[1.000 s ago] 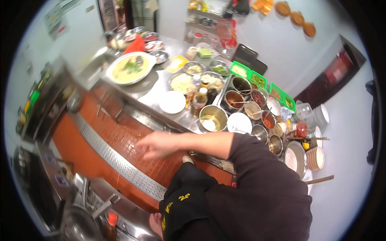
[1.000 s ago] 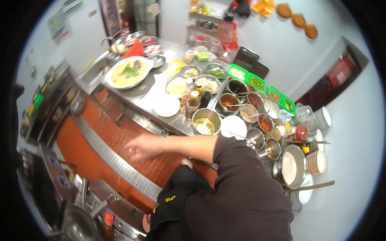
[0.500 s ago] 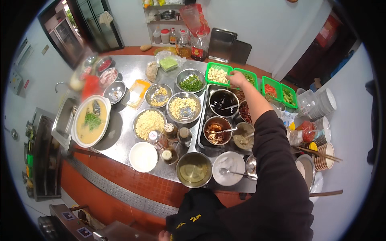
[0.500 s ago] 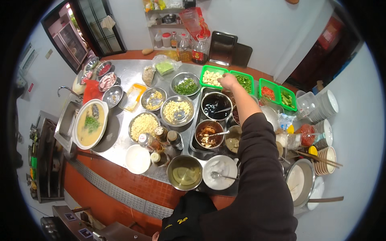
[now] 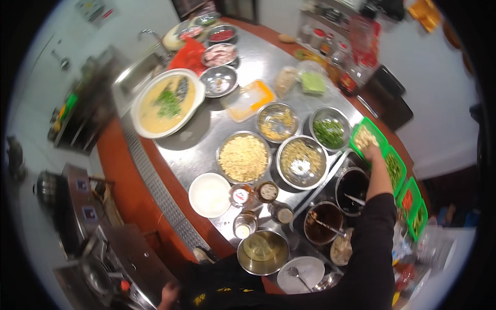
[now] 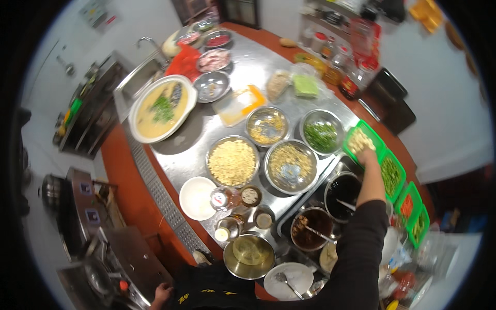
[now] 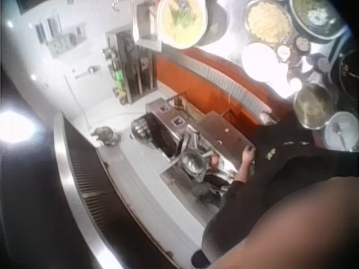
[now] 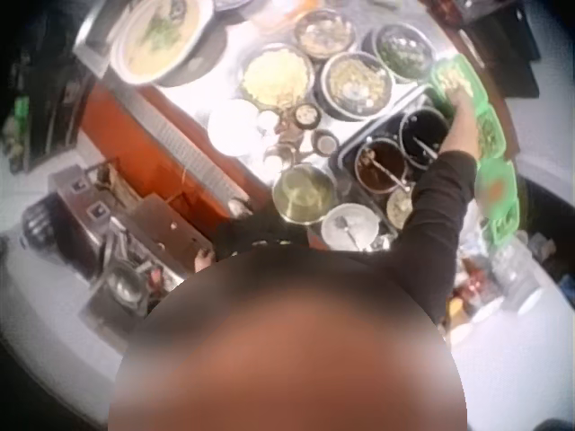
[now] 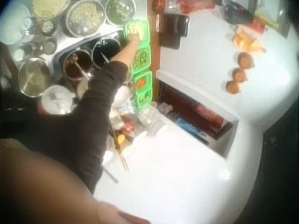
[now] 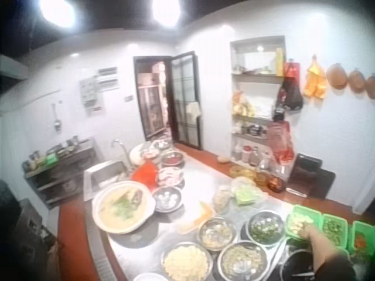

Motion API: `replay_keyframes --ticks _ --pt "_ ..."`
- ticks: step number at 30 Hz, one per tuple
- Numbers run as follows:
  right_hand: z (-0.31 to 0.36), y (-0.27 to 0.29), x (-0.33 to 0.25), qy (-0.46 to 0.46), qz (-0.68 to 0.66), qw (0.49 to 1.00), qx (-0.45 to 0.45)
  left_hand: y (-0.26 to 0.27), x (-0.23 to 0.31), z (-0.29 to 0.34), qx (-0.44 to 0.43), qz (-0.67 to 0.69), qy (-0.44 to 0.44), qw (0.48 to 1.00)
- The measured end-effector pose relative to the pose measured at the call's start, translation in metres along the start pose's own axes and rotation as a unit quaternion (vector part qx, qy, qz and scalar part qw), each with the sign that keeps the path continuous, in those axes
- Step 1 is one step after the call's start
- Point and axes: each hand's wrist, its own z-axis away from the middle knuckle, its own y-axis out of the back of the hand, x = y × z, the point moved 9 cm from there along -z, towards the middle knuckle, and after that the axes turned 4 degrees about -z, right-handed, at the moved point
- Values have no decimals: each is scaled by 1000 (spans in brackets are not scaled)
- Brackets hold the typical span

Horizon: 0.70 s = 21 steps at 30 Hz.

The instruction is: The person cooks in a commercial kitchen using a wok and ladle. They stir ingredients in the wok, add broth and seasonings, and pour the finished dish into a serving bowl.

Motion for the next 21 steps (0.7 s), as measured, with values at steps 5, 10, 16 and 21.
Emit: replay_keyframes --ticks 5,10,16,21 --pt "-28 -12 16 6 -47 998 31 1 20 3 21 -11 3 1000" --pt "-34 -18 17 -5 -17 999 49 -1 36 8 0 7 43 999" --pt "-29 -14 21 23 -76 995 64 2 46 15 -10 -1 42 999" --pt "-31 -7 39 -19 -156 984 86 6 47 10 -16 4 49 999"
